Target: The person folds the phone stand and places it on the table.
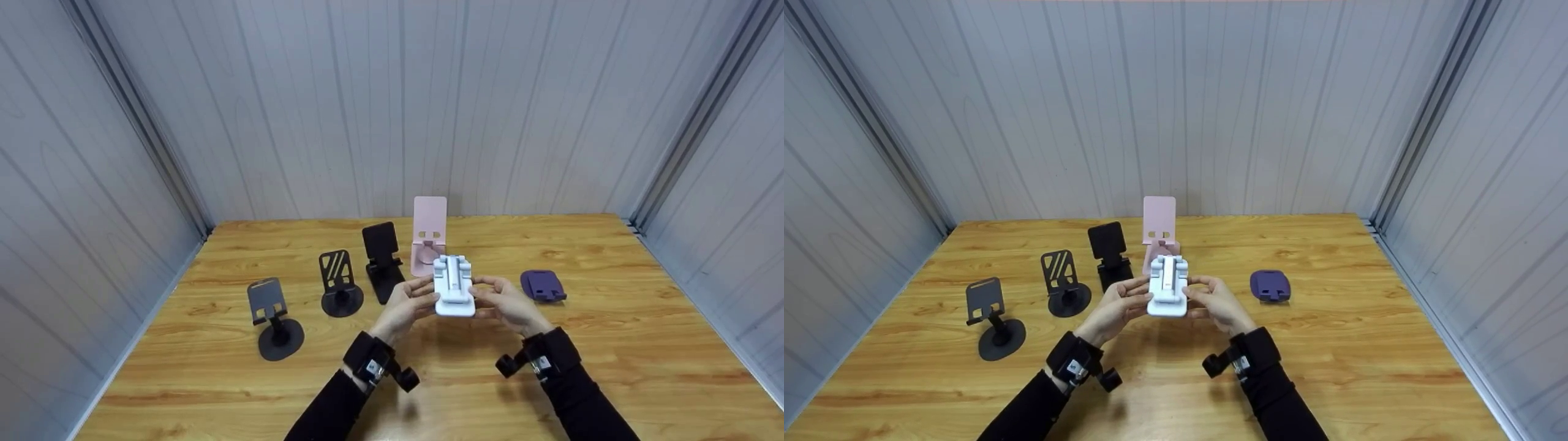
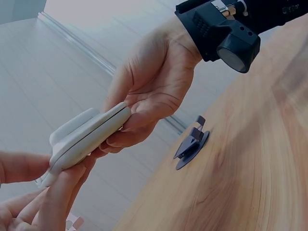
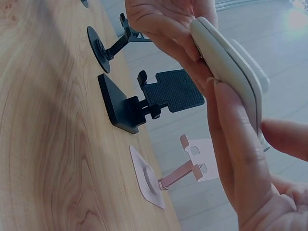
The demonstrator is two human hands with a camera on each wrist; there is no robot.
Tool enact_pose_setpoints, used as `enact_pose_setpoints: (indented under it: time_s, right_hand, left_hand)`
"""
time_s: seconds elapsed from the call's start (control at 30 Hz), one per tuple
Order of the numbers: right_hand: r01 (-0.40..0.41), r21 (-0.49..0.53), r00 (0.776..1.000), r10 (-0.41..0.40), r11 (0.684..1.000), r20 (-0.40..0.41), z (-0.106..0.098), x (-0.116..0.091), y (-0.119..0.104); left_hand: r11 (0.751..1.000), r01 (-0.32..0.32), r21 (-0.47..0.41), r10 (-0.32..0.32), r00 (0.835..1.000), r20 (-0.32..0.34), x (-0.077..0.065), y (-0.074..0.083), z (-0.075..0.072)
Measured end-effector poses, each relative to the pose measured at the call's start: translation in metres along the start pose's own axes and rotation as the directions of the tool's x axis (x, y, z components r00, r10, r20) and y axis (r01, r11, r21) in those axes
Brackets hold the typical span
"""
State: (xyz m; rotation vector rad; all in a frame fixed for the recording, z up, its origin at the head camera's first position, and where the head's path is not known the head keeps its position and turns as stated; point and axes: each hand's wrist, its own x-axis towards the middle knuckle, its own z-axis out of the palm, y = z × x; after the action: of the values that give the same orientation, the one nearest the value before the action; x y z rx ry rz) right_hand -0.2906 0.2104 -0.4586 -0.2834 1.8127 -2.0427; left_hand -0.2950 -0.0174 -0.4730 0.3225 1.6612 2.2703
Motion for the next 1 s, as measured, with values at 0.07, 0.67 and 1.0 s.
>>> enact_pose_setpoints:
  time_s: [0.07,0.67,1.0]
  right_hand:
    - [0.001,-0.004,1.000,-0.001,1.000,-0.008,0.000,0.000,0.000]
    - [-0.007,-0.045,0.999,0.006,0.999,-0.035,-0.013,-0.005,-0.002]
    - [-0.072,-0.139,0.983,0.047,0.988,-0.176,-0.051,0.002,-0.008]
  left_hand:
    - [1.000,0.000,0.001,0.000,1.000,-0.004,0.000,0.000,0.000]
    - [0.967,-0.040,0.250,0.020,0.996,0.081,-0.004,0.012,0.005]
    - [0.712,-0.166,0.682,0.128,0.986,0.106,-0.013,0.015,0.001]
